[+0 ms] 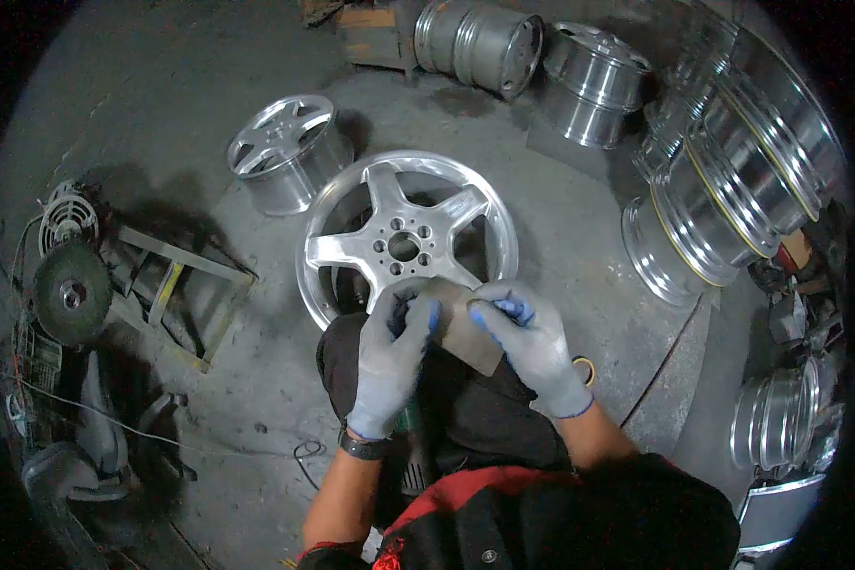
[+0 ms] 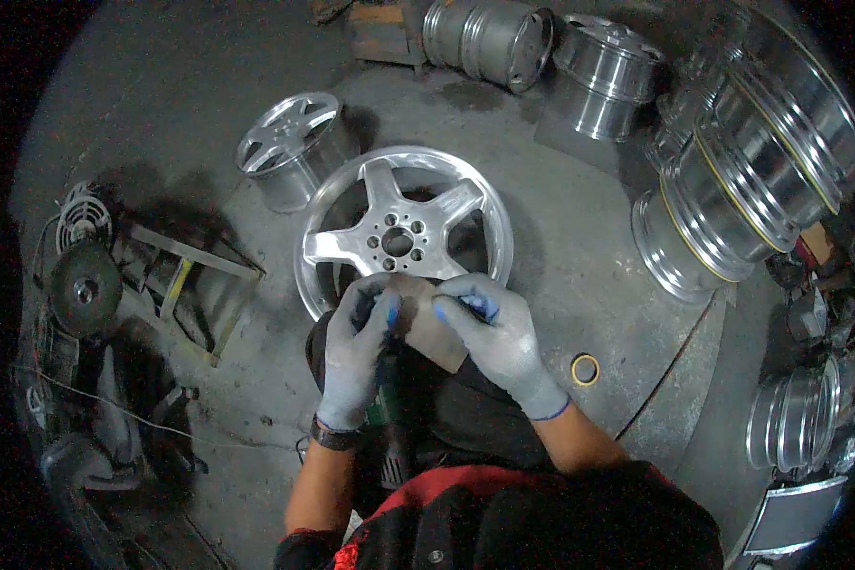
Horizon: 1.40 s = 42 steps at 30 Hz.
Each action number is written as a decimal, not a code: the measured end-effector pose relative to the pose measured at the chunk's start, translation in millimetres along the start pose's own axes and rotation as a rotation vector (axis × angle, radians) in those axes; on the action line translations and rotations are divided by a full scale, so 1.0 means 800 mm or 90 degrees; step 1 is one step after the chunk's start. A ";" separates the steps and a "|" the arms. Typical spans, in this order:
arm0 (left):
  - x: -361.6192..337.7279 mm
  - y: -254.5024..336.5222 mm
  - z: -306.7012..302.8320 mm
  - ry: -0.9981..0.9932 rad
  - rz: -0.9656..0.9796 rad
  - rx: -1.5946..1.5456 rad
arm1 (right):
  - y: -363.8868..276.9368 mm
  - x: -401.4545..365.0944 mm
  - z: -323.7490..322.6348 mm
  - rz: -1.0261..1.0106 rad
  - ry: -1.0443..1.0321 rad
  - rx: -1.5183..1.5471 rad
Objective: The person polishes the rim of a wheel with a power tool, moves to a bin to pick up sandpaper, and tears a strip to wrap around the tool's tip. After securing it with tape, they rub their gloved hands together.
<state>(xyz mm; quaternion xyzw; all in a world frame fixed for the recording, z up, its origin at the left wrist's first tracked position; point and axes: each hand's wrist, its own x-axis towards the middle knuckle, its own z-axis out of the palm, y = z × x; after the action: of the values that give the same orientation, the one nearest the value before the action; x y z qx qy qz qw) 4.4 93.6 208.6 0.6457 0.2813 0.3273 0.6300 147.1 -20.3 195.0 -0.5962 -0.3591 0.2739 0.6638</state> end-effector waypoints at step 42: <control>-0.009 -0.032 0.000 0.054 0.414 0.352 | 0.003 -0.007 0.026 -0.305 0.168 -0.321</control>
<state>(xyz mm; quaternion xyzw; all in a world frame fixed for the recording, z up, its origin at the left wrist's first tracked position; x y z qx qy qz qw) 1.3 89.6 182.8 0.8314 0.1660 0.4470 0.2852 127.2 -11.7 192.8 -0.6703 -0.4558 -0.0656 0.5819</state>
